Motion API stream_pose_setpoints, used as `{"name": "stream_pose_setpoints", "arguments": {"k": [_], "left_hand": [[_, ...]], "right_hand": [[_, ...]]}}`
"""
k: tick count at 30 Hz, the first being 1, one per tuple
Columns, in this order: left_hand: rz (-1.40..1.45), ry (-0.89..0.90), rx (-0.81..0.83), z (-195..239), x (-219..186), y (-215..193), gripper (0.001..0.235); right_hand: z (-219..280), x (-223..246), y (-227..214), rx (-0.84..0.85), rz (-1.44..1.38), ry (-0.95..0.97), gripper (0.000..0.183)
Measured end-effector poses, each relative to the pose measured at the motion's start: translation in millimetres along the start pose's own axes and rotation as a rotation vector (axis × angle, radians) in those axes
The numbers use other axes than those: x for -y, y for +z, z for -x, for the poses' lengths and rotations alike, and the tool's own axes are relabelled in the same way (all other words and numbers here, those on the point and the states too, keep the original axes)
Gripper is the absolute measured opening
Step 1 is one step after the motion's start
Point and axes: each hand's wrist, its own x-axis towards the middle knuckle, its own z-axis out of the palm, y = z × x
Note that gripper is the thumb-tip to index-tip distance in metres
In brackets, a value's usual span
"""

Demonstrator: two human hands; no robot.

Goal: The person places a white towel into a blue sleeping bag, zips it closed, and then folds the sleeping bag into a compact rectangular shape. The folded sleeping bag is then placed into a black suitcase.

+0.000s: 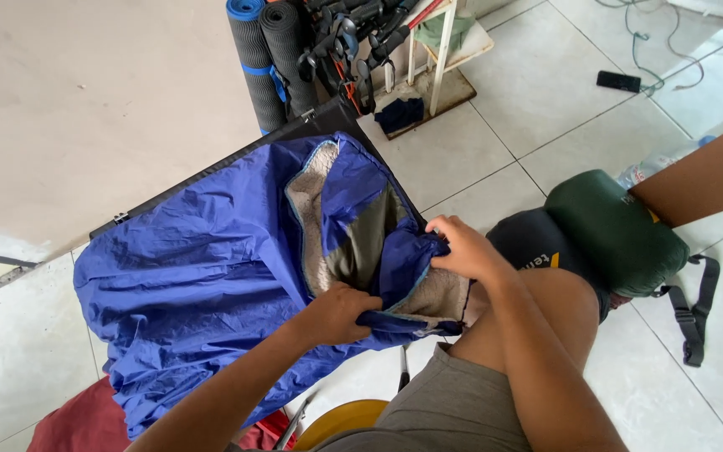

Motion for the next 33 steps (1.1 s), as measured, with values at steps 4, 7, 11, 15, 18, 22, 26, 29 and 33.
{"name": "stream_pose_setpoints", "arguments": {"k": [4, 7, 11, 15, 18, 22, 26, 29, 33], "left_hand": [[0.184, 0.180, -0.328, -5, -1, -13, 0.043], [-0.075, 0.118, -0.519, -4, -8, -46, 0.032], [-0.220, 0.027, -0.424, 0, 25, -30, 0.058], [-0.489, -0.152, -0.078, 5, 61, 5, 0.098], [-0.513, -0.050, -0.229, 5, 96, 24, 0.074], [-0.269, -0.179, -0.206, 17, 81, -23, 0.046], [-0.308, -0.550, 0.101, 32, 98, -36, 0.051], [-0.401, -0.714, 0.260, 40, 103, -29, 0.064], [-0.420, -0.807, 0.336, 45, 74, -53, 0.095]], "right_hand": [[-26, -22, 24, -0.188, 0.082, 0.018, 0.030], [-45, -63, 28, -0.418, 0.144, 0.101, 0.023], [-35, -46, 23, -0.264, 0.151, 0.352, 0.022], [-19, -9, 10, -0.167, 0.094, 0.009, 0.054], [-36, -39, 27, -0.226, 0.167, -0.019, 0.043], [-47, -88, 31, -0.330, 0.258, 0.216, 0.034], [-44, -82, 24, -0.216, 0.177, 0.309, 0.026], [-46, -86, 26, -0.162, 0.147, 0.373, 0.034], [-49, -101, 29, -0.055, 0.128, 0.482, 0.053]]}}
